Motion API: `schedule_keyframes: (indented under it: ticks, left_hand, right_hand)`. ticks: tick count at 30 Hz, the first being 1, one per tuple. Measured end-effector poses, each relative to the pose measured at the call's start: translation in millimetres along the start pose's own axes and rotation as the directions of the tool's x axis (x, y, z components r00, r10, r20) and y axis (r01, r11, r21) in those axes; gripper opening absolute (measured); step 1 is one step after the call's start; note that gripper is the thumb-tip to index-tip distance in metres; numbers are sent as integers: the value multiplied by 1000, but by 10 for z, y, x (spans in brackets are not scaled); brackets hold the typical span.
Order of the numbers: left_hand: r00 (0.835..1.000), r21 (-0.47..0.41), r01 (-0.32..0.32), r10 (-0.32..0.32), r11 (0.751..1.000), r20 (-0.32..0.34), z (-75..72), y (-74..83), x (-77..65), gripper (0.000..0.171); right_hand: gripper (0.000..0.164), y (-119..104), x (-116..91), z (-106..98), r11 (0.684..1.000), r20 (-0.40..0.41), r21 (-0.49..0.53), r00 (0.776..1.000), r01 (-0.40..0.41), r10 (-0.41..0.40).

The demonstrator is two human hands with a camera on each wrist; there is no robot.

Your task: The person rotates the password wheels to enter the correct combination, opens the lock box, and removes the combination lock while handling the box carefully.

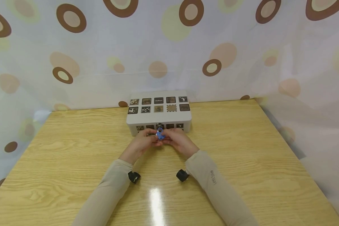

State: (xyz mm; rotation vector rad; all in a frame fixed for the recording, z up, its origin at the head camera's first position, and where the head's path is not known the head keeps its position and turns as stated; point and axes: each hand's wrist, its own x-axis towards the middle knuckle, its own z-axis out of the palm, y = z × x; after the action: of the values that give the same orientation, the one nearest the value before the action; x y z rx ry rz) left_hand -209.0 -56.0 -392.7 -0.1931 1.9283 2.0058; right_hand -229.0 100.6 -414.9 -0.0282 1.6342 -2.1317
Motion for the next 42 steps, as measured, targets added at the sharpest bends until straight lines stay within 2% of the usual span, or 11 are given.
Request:
schedule_keyframes:
  ticks: [11,20,27,34,42]
  left_hand:
    - [1000,24,3,-3,1000,8,-13,-8,11,29]
    - [1000,27,10,-10,1000,-3,-12,-1,-1,29]
    - [1000,37,-1,1,999,-8,-12,-14,14,29]
    - [1000,36,-3,3,999,-7,-8,-12,30,30]
    - [1000,40,3,-2,999,-10,-8,2,7,28]
  right_hand:
    - [37,-31,41,34,992,-55,-111,997,-56,50]
    - [38,-48,50,51,980,-38,-193,998,-55,49]
    - [38,-51,47,48,975,-18,-219,999,-37,34]
    - [38,-70,42,31,984,-30,-172,999,-43,39]
    - [38,-58,42,33,982,0,-186,1000,-29,29]
